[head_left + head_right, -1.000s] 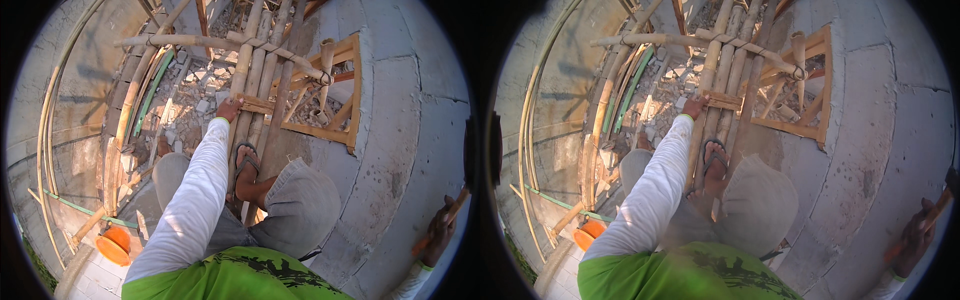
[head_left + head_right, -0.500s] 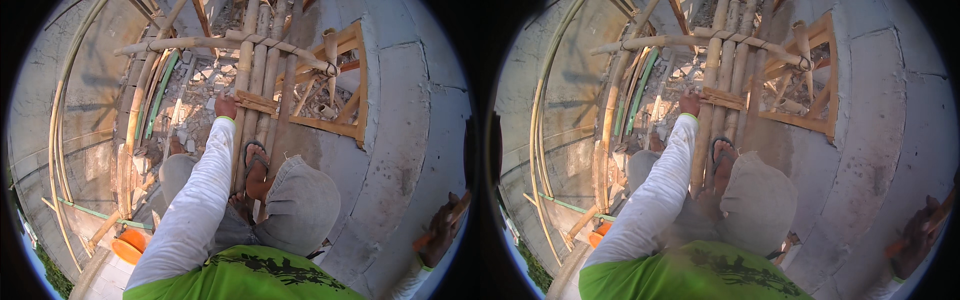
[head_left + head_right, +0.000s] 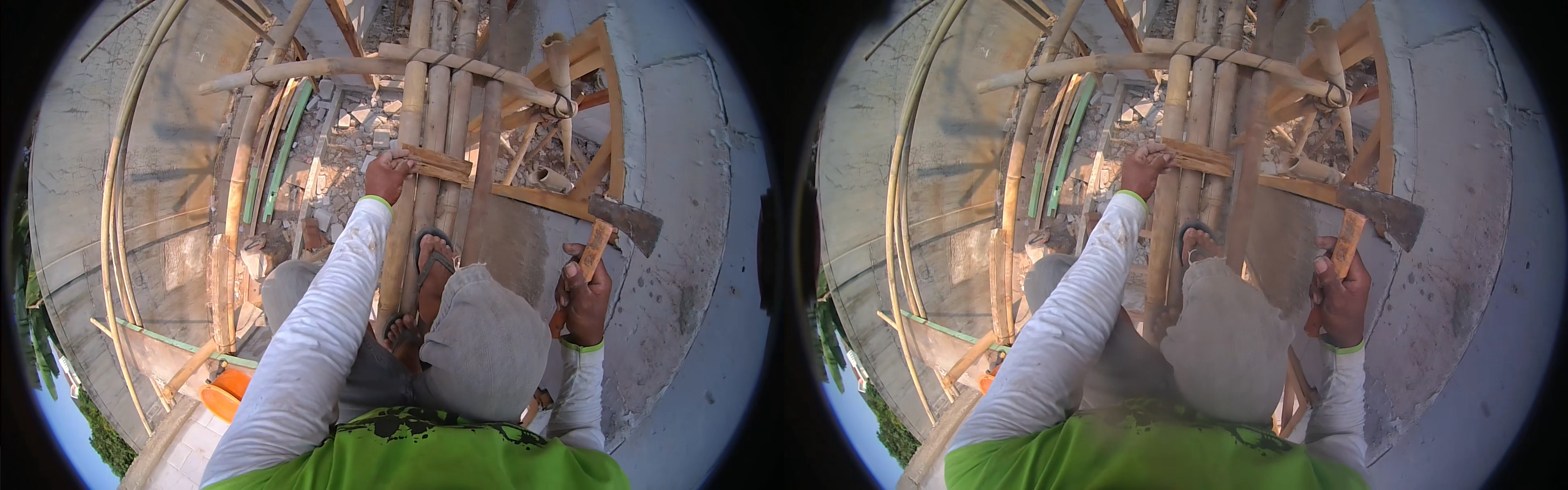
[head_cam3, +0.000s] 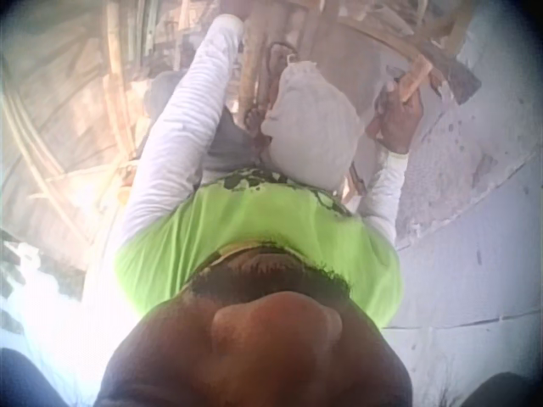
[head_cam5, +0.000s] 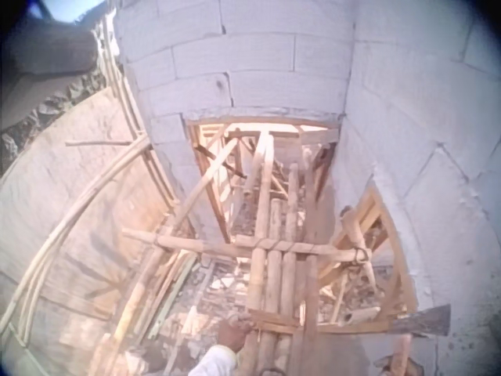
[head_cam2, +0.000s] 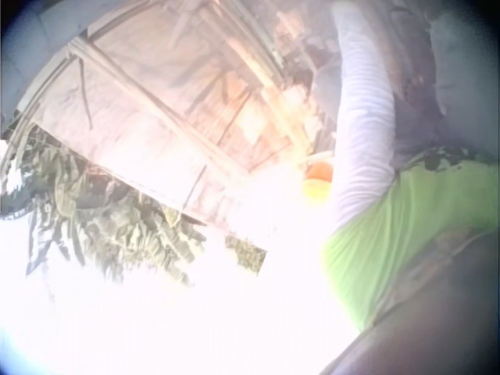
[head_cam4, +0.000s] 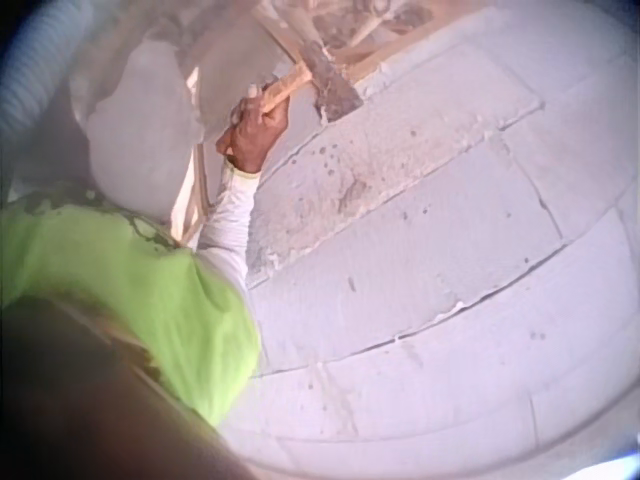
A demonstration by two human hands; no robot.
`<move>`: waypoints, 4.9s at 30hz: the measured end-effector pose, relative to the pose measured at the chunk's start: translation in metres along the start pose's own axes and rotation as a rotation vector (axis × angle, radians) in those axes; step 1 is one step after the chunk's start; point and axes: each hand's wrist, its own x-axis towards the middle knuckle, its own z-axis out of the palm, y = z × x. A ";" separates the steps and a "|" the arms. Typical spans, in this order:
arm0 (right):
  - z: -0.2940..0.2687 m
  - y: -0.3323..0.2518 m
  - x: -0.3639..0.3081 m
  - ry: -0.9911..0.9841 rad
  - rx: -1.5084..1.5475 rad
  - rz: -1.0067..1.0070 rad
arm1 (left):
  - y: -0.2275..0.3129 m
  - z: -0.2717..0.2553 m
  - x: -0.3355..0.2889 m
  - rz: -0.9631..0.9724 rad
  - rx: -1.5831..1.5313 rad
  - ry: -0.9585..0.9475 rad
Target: The person is constructing a bamboo framework on top of a building wall. They use a hand saw to cut a wooden plank, position a concrete block, and use a small hatchet to secure bamboo poles together using nails from a bucket.
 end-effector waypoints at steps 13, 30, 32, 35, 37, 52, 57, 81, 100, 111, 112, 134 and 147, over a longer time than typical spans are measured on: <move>0.063 0.069 0.041 -0.269 -0.127 0.101 | 0.011 0.025 0.028 0.290 0.671 -0.133; 0.105 0.136 0.061 -0.185 -0.043 0.169 | -0.015 0.023 0.031 0.409 0.826 -0.178; 0.108 0.151 0.063 -0.154 -0.076 0.120 | -0.017 0.028 0.032 0.485 0.873 -0.189; 0.114 0.162 0.067 -0.134 -0.119 0.056 | -0.030 0.026 0.032 0.598 0.895 -0.144; 0.121 0.156 0.072 -0.097 -0.213 -0.034 | -0.032 0.026 0.031 0.634 0.892 -0.127; 0.141 0.136 0.092 -0.101 -0.488 -0.114 | -0.035 0.025 0.033 0.720 0.873 -0.100; 0.133 0.161 0.103 -0.140 -0.688 -0.113 | -0.034 0.028 0.031 0.721 0.860 -0.112; 0.125 0.176 0.083 0.031 -0.363 -0.036 | -0.024 0.029 0.022 0.660 1.253 -0.350; 0.127 0.161 0.074 0.137 -0.309 -0.292 | -0.045 0.051 0.026 0.886 0.979 -0.196; 0.125 0.166 0.073 0.063 -0.450 -0.280 | -0.048 0.053 0.021 0.932 0.958 -0.146; 0.125 0.167 0.071 0.095 -0.431 -0.346 | -0.049 0.052 0.020 0.925 0.954 -0.151; 0.117 0.160 0.101 -0.071 -0.334 -0.133 | -0.003 0.036 0.050 0.629 1.178 -0.059; 0.134 0.176 0.187 0.112 -0.356 -0.184 | 0.029 0.059 0.081 0.912 1.186 -0.096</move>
